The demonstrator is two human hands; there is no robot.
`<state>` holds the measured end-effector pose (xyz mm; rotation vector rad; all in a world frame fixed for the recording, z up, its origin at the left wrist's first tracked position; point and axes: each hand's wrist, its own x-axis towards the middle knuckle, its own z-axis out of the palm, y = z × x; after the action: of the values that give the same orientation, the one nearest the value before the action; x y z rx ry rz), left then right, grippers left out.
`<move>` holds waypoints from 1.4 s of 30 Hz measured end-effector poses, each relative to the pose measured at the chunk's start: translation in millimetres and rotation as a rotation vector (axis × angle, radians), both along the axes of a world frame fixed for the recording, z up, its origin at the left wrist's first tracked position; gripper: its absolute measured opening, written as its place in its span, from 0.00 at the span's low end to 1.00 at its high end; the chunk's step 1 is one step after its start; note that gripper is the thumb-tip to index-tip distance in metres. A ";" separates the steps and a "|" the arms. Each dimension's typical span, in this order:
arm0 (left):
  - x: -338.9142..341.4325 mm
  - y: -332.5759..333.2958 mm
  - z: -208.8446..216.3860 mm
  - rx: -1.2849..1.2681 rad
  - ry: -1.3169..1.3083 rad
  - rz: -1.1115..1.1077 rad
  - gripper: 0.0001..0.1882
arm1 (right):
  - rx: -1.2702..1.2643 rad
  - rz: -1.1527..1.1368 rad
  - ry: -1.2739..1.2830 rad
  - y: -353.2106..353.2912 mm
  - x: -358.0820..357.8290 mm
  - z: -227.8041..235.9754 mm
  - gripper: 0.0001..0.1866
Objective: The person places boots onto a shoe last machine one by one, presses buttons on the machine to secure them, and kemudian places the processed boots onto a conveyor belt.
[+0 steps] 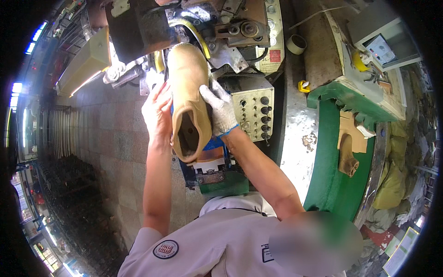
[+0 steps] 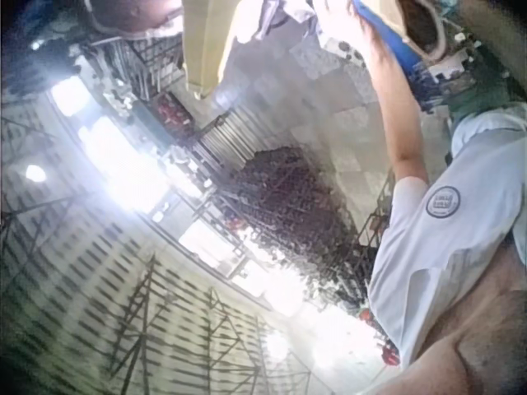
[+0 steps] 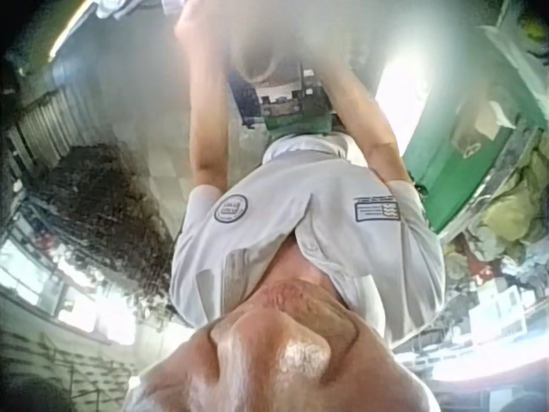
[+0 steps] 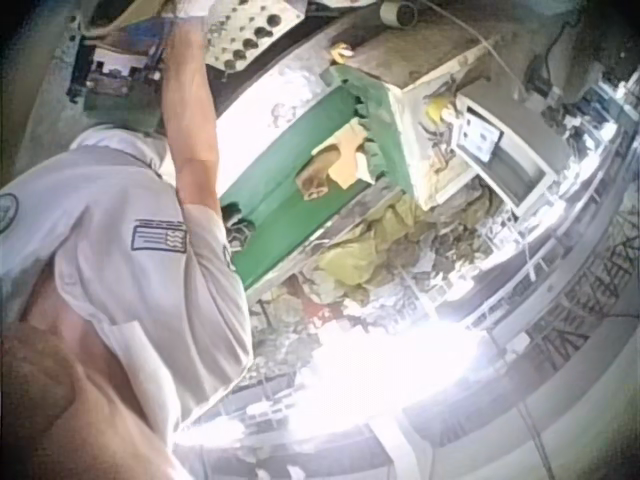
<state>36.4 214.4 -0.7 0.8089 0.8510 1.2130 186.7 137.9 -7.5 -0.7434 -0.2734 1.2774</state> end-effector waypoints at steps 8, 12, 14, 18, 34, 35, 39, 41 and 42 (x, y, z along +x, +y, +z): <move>8.9 -30.8 -22.1 -0.316 0.169 -0.118 0.22 | -0.195 -0.071 -0.067 6.0 -8.3 -22.9 0.24; -4.8 -25.6 -59.5 -0.400 -0.107 -0.232 0.20 | -0.217 -0.079 -0.137 8.2 -7.5 -10.8 0.22; -12.1 -17.6 -76.0 -0.400 -0.052 -0.247 0.18 | -0.197 -0.075 -0.136 13.2 -8.4 -13.6 0.22; -0.1 -24.1 -70.8 -0.355 0.007 -0.210 0.16 | -0.266 -0.148 -0.229 12.4 -14.5 -26.4 0.19; 3.8 -26.4 -96.5 -0.235 -0.046 -0.235 0.20 | -0.304 -0.146 -0.429 9.9 -11.2 -50.9 0.27; 4.4 -27.3 -97.6 -0.195 -0.031 -0.228 0.22 | -0.305 -0.151 -0.417 10.4 -9.7 -55.1 0.27; 5.6 -34.0 -80.4 -0.122 0.087 -0.222 0.27 | -0.320 -0.164 -0.453 9.8 -12.8 -53.4 0.25; 5.2 -35.0 -80.7 -0.063 0.122 -0.222 0.26 | -0.298 -0.137 -0.449 8.8 -8.2 -50.7 0.25; 1.3 -37.8 -90.0 -0.074 0.119 -0.224 0.25 | -0.294 -0.120 -0.440 4.6 -9.8 -51.1 0.25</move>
<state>37.8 176.7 -90.7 0.8977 0.8718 0.9389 176.8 142.6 -58.6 -1.2770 -0.3937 1.0406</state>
